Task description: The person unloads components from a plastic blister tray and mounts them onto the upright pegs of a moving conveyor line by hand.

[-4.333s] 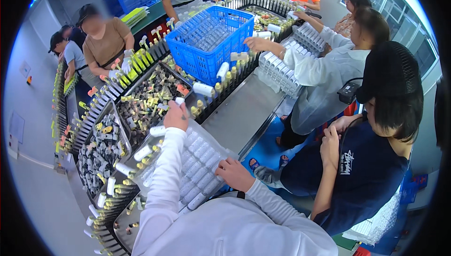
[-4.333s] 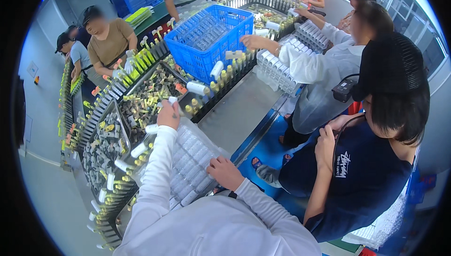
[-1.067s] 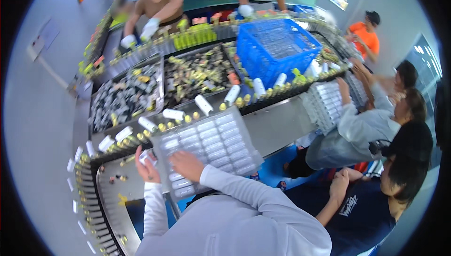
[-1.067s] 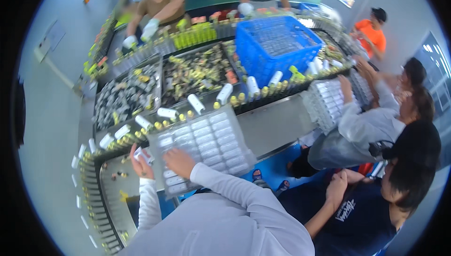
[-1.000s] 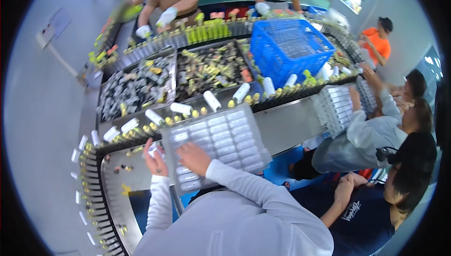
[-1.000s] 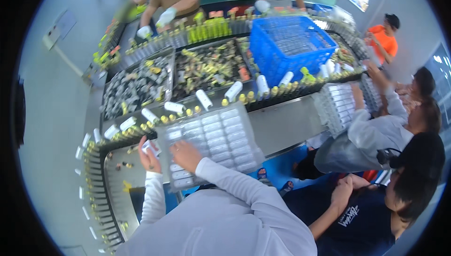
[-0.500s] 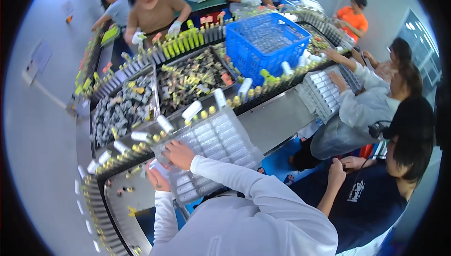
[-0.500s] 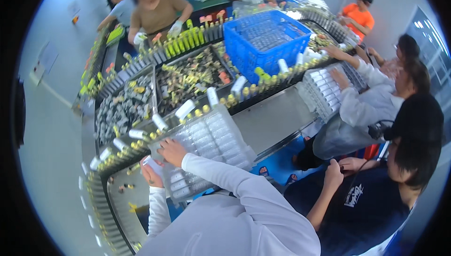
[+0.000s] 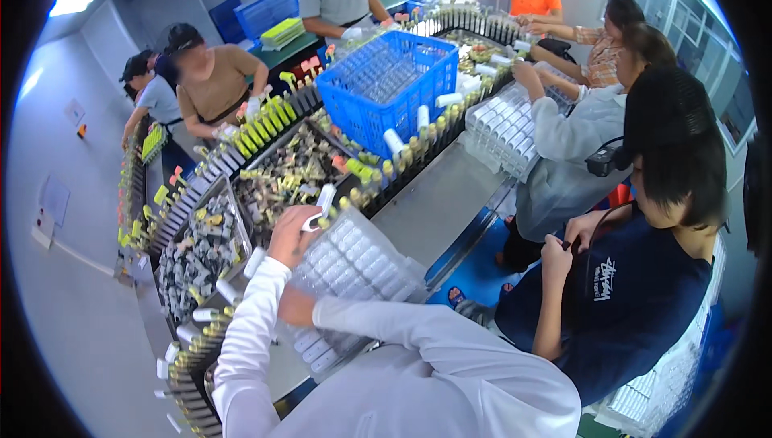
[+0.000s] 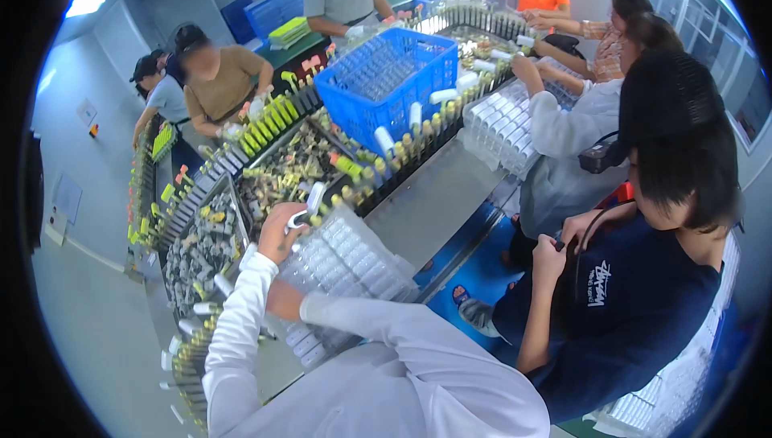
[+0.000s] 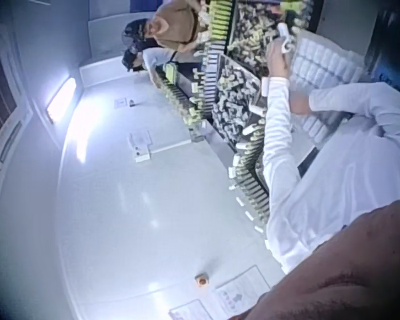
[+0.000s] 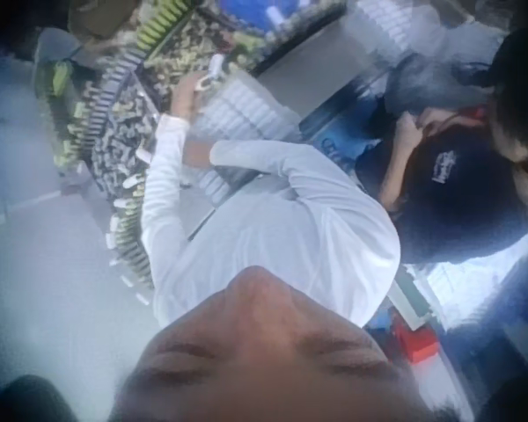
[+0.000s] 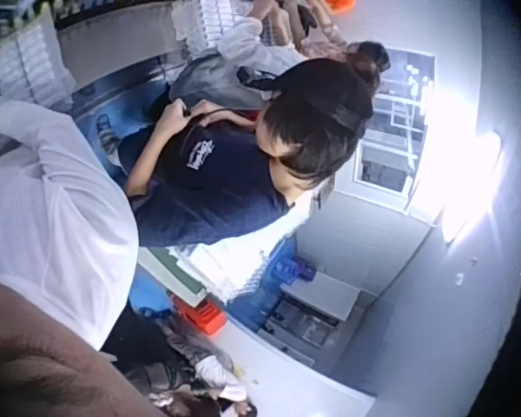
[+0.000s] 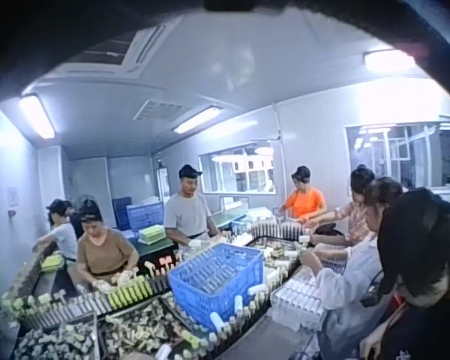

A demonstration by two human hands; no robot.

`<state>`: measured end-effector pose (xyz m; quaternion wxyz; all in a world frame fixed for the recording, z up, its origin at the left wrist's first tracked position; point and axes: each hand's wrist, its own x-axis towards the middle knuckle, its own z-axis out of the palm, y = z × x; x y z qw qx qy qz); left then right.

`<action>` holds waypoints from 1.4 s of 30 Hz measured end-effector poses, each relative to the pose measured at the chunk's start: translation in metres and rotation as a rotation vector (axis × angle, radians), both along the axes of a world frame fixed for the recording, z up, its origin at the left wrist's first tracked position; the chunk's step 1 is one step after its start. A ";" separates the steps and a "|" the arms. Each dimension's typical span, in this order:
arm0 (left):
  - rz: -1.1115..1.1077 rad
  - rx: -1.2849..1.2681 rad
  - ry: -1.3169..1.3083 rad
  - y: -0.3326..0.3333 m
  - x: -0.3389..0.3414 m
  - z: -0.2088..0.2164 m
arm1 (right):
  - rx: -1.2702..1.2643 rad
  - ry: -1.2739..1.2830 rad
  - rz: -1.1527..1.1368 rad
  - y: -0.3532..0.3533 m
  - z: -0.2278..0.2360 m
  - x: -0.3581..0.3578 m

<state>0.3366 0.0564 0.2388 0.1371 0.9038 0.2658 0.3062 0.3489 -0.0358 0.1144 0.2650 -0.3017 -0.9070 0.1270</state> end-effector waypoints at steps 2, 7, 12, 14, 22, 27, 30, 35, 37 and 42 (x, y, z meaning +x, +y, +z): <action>0.039 0.055 0.060 0.036 0.003 -0.006 | -0.204 0.060 0.024 -0.016 0.020 0.007; -0.086 0.066 0.211 0.068 0.056 0.007 | -0.451 0.247 -0.037 -0.067 0.021 0.078; -0.025 -0.129 0.722 0.095 0.069 -0.014 | -0.606 0.570 -0.220 -0.065 -0.006 0.107; 0.048 -0.103 0.833 0.096 0.060 -0.024 | -0.597 0.488 -0.247 -0.061 -0.006 0.105; 0.447 -0.015 0.397 0.062 -0.007 -0.084 | -0.596 0.475 -0.166 -0.057 0.006 0.109; 0.689 -0.045 0.371 0.034 -0.026 -0.084 | -0.617 0.413 -0.157 -0.059 0.019 0.110; 0.772 -0.166 0.339 0.021 -0.043 -0.084 | -0.563 0.415 -0.145 -0.057 0.013 0.108; 0.715 0.213 0.005 -0.047 -0.062 -0.048 | -0.513 0.394 -0.153 -0.057 0.007 0.109; 0.565 0.311 -0.090 -0.088 -0.088 -0.048 | -0.627 0.392 -0.193 -0.063 0.012 0.104; 0.094 -0.156 0.313 -0.235 -0.118 -0.096 | -0.680 0.497 -0.187 -0.059 0.003 0.106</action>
